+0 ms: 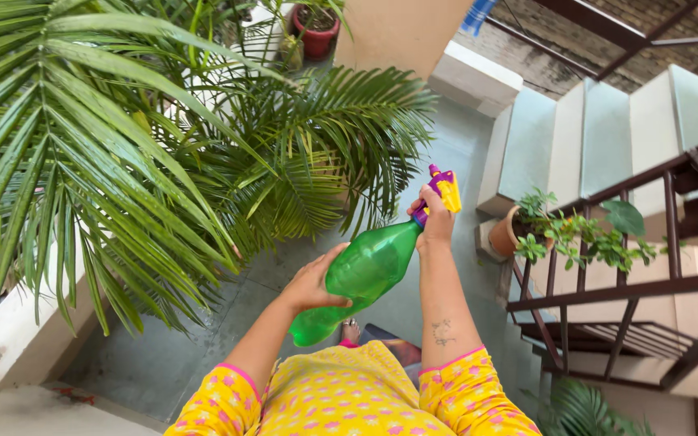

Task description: The person uses a green spray bottle to mist the leaves of several potted plants on a balcony. They move between a large palm-like plant and smaller potted plants near a staircase, spraying water onto the foliage.

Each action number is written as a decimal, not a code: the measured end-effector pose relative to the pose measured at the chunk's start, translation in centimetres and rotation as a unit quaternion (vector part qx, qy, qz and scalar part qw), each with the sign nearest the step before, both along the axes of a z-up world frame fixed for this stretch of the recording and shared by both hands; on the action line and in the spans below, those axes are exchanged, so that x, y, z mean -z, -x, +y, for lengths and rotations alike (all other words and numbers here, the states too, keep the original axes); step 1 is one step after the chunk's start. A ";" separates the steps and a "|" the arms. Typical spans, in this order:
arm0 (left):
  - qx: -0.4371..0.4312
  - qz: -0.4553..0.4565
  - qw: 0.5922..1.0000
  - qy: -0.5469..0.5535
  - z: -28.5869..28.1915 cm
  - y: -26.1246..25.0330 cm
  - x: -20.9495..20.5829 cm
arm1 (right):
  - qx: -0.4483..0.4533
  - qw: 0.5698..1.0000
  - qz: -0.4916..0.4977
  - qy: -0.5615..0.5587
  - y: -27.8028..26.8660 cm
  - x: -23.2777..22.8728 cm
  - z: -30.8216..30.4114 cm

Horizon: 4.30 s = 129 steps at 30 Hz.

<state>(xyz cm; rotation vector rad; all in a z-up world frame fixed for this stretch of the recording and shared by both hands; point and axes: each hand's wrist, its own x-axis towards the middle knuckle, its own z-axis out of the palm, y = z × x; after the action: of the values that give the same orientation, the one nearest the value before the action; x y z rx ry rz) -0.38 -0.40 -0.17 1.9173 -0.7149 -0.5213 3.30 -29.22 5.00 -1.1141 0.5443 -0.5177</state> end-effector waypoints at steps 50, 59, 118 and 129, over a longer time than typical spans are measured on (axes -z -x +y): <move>-0.018 0.077 0.994 -0.081 -7.9 5.7 6.3 | -0.036 0.993 0.092 -0.067 4.3 9.9 -8.1; -0.117 0.081 0.990 -0.013 -6.4 8.4 6.5 | -0.159 0.985 0.050 -0.050 1.9 7.9 -3.8; -0.441 0.202 0.793 0.368 0.7 17.8 10.3 | -0.556 0.762 0.068 0.325 0.0 5.2 27.7; -0.401 0.327 0.737 0.435 -0.1 18.0 10.9 | -0.608 0.672 0.023 0.421 2.0 6.6 28.6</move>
<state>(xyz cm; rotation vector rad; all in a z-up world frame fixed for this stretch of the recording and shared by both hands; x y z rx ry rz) -18.36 -0.49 -11.05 0.8645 0.3475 -0.1884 1.30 -0.67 -1.65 -2.0674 -0.5623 0.5448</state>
